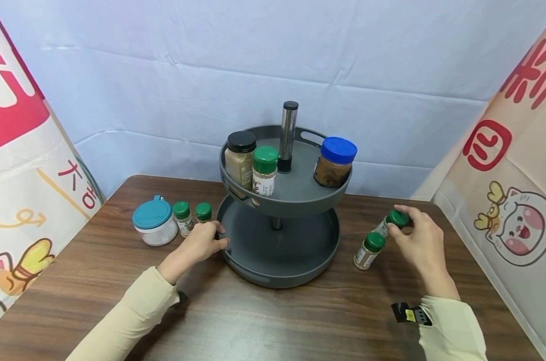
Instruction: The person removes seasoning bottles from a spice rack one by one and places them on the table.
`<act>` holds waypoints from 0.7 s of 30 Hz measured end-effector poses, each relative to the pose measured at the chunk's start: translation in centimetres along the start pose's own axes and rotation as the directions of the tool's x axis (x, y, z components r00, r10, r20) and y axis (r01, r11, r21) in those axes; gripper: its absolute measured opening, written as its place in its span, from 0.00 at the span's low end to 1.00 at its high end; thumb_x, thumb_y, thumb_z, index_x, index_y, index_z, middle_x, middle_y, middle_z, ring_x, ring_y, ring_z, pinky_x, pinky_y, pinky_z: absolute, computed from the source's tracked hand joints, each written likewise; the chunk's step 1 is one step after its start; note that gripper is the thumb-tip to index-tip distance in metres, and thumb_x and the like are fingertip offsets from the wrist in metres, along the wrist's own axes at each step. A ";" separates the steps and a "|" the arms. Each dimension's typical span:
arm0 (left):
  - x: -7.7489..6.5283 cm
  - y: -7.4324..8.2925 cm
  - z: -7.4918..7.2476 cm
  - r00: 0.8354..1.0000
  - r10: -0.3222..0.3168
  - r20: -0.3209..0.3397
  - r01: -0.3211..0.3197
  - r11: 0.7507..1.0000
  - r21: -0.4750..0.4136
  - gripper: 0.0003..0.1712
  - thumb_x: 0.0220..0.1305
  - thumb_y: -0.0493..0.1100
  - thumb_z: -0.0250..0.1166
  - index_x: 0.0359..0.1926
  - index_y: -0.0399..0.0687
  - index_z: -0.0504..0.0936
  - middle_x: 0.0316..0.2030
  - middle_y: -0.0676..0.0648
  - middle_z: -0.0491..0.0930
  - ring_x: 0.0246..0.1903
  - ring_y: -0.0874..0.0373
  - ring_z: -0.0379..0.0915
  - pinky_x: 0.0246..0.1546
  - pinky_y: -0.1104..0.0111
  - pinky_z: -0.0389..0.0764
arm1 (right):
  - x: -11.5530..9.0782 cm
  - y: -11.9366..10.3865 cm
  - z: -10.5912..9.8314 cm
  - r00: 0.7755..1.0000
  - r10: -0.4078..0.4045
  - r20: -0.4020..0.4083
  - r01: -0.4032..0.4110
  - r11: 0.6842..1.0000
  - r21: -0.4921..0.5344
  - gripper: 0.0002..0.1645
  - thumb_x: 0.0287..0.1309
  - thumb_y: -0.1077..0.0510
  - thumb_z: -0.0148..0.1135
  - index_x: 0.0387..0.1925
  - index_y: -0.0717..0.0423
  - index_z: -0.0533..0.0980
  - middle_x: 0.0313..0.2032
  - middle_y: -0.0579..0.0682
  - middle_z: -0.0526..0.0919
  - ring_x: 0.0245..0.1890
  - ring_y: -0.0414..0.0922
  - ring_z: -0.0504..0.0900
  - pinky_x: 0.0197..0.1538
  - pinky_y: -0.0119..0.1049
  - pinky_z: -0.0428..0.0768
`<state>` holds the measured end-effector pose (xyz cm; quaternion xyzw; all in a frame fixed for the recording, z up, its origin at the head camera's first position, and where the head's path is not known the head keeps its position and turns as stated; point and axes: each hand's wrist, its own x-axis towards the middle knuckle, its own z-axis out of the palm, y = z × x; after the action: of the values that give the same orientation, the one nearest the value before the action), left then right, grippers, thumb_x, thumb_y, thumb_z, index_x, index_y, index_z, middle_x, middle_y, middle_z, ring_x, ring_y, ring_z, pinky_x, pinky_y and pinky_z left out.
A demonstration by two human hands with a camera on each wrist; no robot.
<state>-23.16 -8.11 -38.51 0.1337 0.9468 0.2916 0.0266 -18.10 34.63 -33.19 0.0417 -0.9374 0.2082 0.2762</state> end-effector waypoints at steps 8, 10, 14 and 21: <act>0.0 0.1 0.0 1.000 -0.005 0.000 0.005 1.000 0.004 0.11 0.56 0.42 0.61 0.35 0.38 0.75 0.22 0.46 0.72 0.17 0.58 0.66 0.19 0.67 0.70 | -0.7 1.2 -0.5 0.990 0.049 0.133 -0.047 0.999 -0.021 0.24 0.49 0.64 0.62 0.50 0.67 0.70 0.36 0.71 0.76 0.32 0.63 0.76 0.31 0.59 0.69; 0.0 0.1 0.0 1.000 -0.011 0.002 0.011 1.000 0.004 0.11 0.56 0.42 0.61 0.35 0.38 0.75 0.22 0.46 0.72 0.17 0.58 0.66 0.19 0.67 0.70 | -0.8 1.4 -0.6 0.986 0.053 0.160 -0.049 0.998 -0.031 0.24 0.49 0.64 0.63 0.49 0.67 0.71 0.35 0.70 0.77 0.31 0.62 0.76 0.32 0.59 0.69; -0.1 0.1 -0.1 1.000 -0.010 -0.002 0.010 1.000 0.004 0.11 0.56 0.42 0.61 0.35 0.38 0.75 0.22 0.46 0.72 0.17 0.58 0.66 0.19 0.67 0.70 | -1.1 2.0 -0.6 0.972 0.060 0.228 -0.048 0.997 -0.059 0.23 0.47 0.63 0.65 0.46 0.67 0.71 0.34 0.70 0.78 0.30 0.61 0.75 0.31 0.58 0.68; 0.0 0.1 0.0 1.000 -0.007 -0.005 0.007 1.000 0.003 0.11 0.56 0.42 0.62 0.35 0.38 0.75 0.22 0.46 0.72 0.17 0.58 0.66 0.19 0.67 0.70 | -1.3 2.8 -0.5 0.951 0.079 0.298 -0.056 0.995 -0.083 0.21 0.42 0.64 0.66 0.41 0.67 0.72 0.34 0.70 0.77 0.31 0.63 0.75 0.32 0.59 0.68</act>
<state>-23.15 -8.05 -38.49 0.1297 0.9478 0.2902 0.0249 -17.30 37.31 -34.50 0.0306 -0.9764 0.1738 0.1244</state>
